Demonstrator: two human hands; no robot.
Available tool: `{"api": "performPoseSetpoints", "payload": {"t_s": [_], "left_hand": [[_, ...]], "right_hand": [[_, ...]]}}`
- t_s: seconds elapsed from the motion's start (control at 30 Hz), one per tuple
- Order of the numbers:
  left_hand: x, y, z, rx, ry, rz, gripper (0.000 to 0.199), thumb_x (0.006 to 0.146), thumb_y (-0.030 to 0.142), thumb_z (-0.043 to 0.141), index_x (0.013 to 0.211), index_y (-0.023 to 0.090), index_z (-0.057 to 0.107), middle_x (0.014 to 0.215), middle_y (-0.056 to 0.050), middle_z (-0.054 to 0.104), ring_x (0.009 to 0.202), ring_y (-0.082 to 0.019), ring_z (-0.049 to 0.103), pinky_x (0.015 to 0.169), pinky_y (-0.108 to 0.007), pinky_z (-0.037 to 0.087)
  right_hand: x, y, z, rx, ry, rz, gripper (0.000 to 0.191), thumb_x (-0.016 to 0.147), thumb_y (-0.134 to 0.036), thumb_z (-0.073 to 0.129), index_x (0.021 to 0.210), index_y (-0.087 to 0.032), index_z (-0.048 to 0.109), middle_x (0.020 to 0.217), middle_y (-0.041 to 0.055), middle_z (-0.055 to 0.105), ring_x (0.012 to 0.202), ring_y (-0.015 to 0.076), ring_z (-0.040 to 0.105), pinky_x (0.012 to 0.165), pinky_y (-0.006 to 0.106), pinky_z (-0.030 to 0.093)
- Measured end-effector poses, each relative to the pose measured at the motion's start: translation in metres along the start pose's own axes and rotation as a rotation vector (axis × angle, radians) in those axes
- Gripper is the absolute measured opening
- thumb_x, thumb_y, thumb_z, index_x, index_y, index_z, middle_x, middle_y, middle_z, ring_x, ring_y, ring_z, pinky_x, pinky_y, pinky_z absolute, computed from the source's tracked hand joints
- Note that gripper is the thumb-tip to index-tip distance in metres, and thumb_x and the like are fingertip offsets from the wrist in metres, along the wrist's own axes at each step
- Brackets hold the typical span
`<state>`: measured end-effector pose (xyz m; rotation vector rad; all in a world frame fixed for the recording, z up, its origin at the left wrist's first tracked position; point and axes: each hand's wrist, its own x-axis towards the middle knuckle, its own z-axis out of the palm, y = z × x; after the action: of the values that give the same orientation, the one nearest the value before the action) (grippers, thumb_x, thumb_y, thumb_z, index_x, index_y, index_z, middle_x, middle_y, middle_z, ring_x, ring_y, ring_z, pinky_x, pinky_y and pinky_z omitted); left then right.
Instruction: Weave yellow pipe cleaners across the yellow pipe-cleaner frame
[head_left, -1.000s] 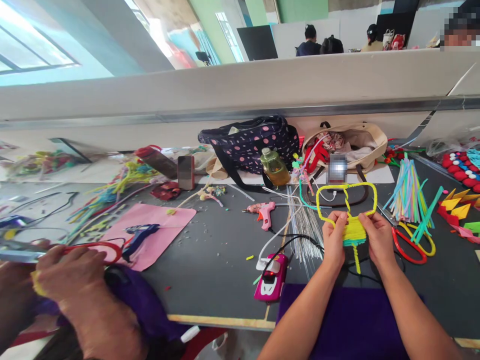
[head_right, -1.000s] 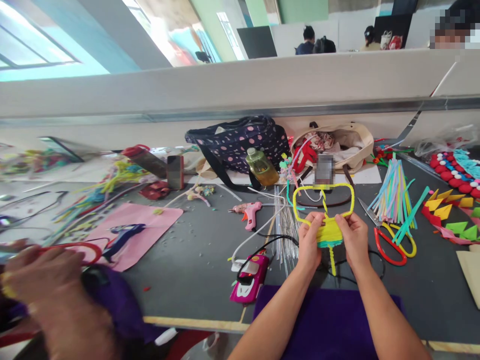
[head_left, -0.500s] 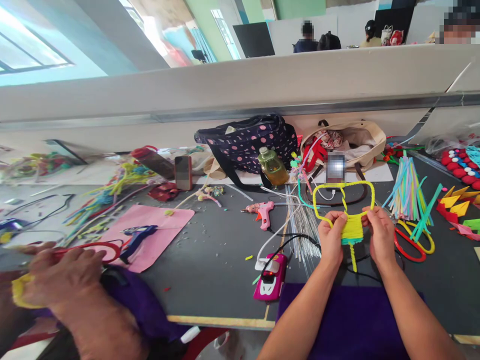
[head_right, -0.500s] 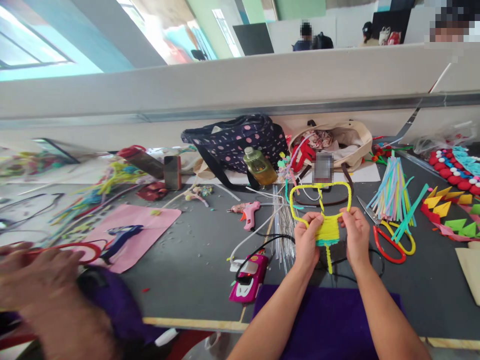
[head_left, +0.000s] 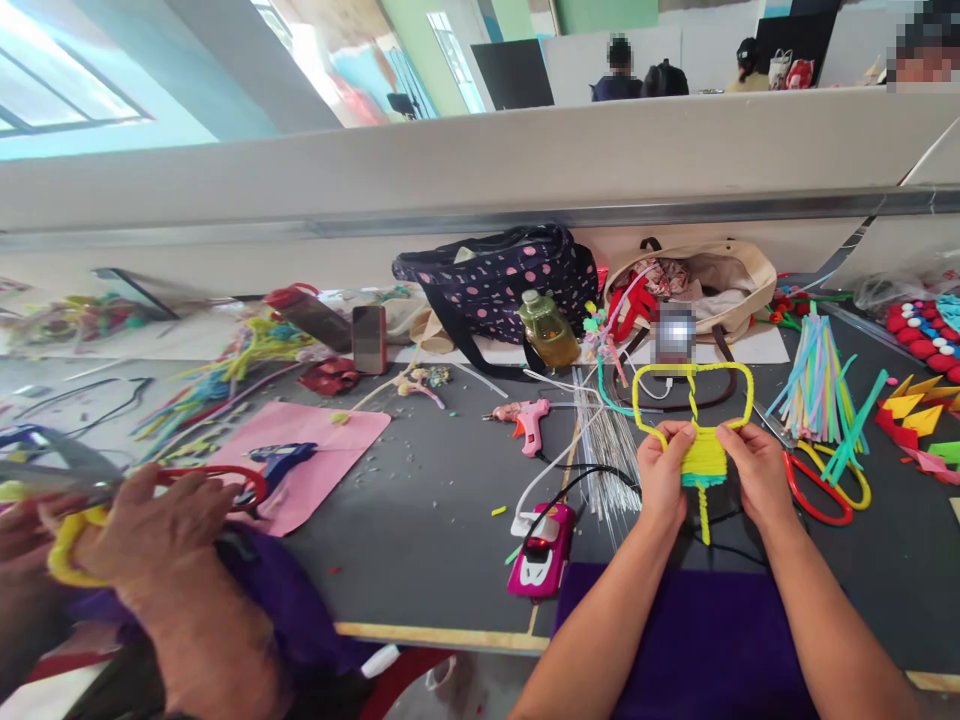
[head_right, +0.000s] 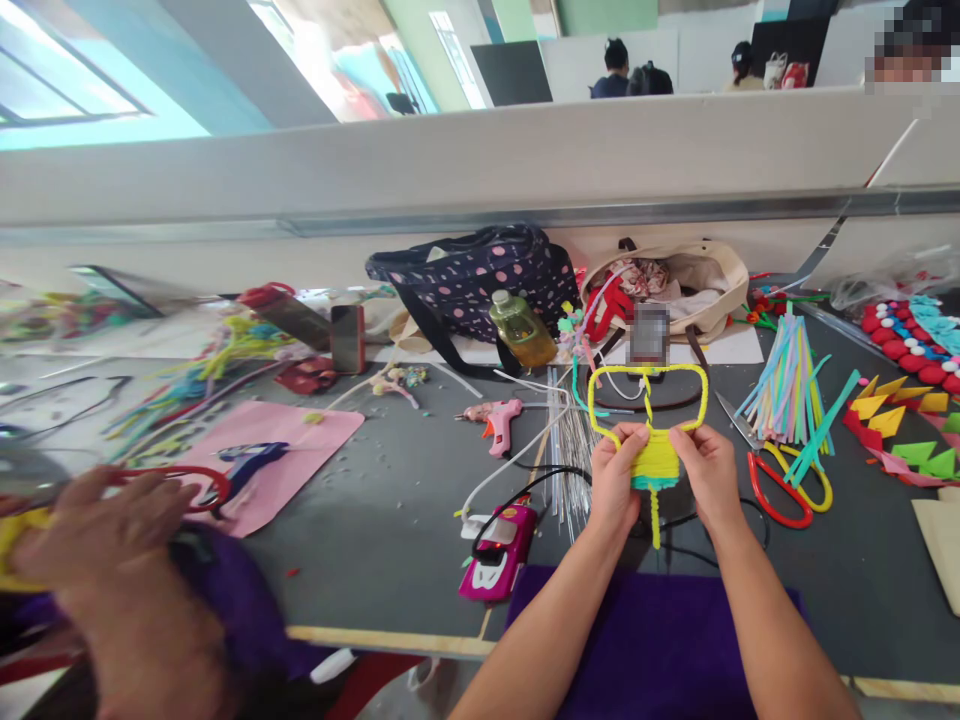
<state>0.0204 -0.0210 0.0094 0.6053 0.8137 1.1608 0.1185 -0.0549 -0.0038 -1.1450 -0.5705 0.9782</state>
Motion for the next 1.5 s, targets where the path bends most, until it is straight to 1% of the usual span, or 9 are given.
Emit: {"api": "performPoseSetpoints", "payload": {"t_s": [0.23,0.4,0.53,0.6,0.7,0.77,0.87,1.2,1.5], "left_hand": [[0.004,0.0,-0.001,-0.026,0.003,-0.003,0.027,0.06,0.031,0.081,0.069,0.014,0.061,0.062,0.002,0.059,0.054,-0.009,0.053,0.056,-0.021,0.042],[0.005,-0.002,-0.002,0.014,-0.015,0.025,0.027,0.061,0.033,0.081,0.067,0.014,0.062,0.059,0.002,0.057,0.051,-0.007,0.05,0.053,-0.02,0.04],[0.011,-0.006,-0.002,-0.001,-0.014,0.038,0.027,0.06,0.032,0.081,0.068,0.014,0.063,0.06,0.002,0.058,0.053,-0.008,0.051,0.054,-0.021,0.04],[0.014,-0.008,-0.003,-0.015,0.007,0.041,0.027,0.06,0.032,0.081,0.068,0.013,0.064,0.061,0.001,0.059,0.055,-0.009,0.052,0.056,-0.021,0.04],[0.018,-0.011,-0.004,-0.027,0.022,0.031,0.027,0.06,0.033,0.081,0.068,0.014,0.064,0.061,0.001,0.061,0.056,-0.01,0.053,0.057,-0.022,0.041],[0.018,-0.014,-0.003,-0.023,0.008,0.024,0.027,0.06,0.033,0.081,0.069,0.013,0.064,0.061,0.0,0.061,0.056,-0.01,0.053,0.057,-0.022,0.04],[0.017,-0.016,-0.002,-0.018,-0.026,0.024,0.026,0.06,0.033,0.08,0.069,0.013,0.065,0.063,-0.001,0.062,0.056,-0.01,0.054,0.058,-0.023,0.041],[0.011,-0.006,0.003,0.039,-0.097,-0.047,0.019,0.057,0.019,0.072,0.075,0.013,0.07,0.071,-0.002,0.067,0.061,-0.012,0.057,0.062,-0.023,0.042],[0.013,-0.005,0.001,-0.044,-0.097,-0.156,0.02,0.056,0.016,0.071,0.075,0.013,0.072,0.073,-0.004,0.069,0.062,-0.012,0.059,0.064,-0.024,0.044]], "right_hand": [[-0.002,-0.003,0.003,0.045,-0.021,0.009,0.022,0.07,-0.04,0.076,0.076,-0.019,0.069,0.067,-0.0001,0.068,0.057,0.0153,0.059,0.059,0.029,0.049],[0.002,0.003,0.002,-0.002,0.019,-0.022,0.024,0.064,-0.037,0.08,0.076,-0.019,0.069,0.067,-0.0006,0.066,0.06,0.0146,0.059,0.061,0.027,0.049],[0.009,0.008,-0.003,-0.114,0.009,-0.052,0.03,0.071,-0.044,0.073,0.08,-0.016,0.066,0.07,0.0012,0.065,0.061,0.0149,0.058,0.06,0.028,0.048],[0.012,0.005,-0.007,-0.277,0.094,-0.199,0.032,0.075,-0.046,0.07,0.085,-0.015,0.065,0.073,0.0022,0.064,0.064,0.0153,0.057,0.061,0.028,0.048],[0.014,-0.003,-0.012,-0.57,0.284,-0.612,0.025,0.081,-0.04,0.066,0.089,-0.017,0.064,0.08,0.0041,0.062,0.073,0.017,0.057,0.071,0.032,0.048],[0.014,-0.006,-0.013,-0.768,0.237,-0.836,0.019,0.086,-0.036,0.061,0.089,-0.018,0.067,0.085,0.0064,0.063,0.081,0.0195,0.058,0.078,0.036,0.047],[0.014,-0.008,-0.012,-1.0,0.076,-0.972,0.015,0.088,-0.033,0.06,0.09,-0.021,0.07,0.092,0.0078,0.062,0.092,0.0223,0.057,0.084,0.039,0.045],[0.018,-0.013,-0.018,-1.017,0.019,-0.887,0.014,0.089,-0.032,0.058,0.084,-0.02,0.064,0.094,0.0072,0.061,0.095,0.022,0.054,0.083,0.037,0.043],[0.012,-0.017,-0.013,-1.002,0.019,-0.912,0.009,0.089,-0.025,0.056,0.082,-0.02,0.059,0.088,0.0059,0.064,0.088,0.0204,0.056,0.081,0.036,0.044]]}}
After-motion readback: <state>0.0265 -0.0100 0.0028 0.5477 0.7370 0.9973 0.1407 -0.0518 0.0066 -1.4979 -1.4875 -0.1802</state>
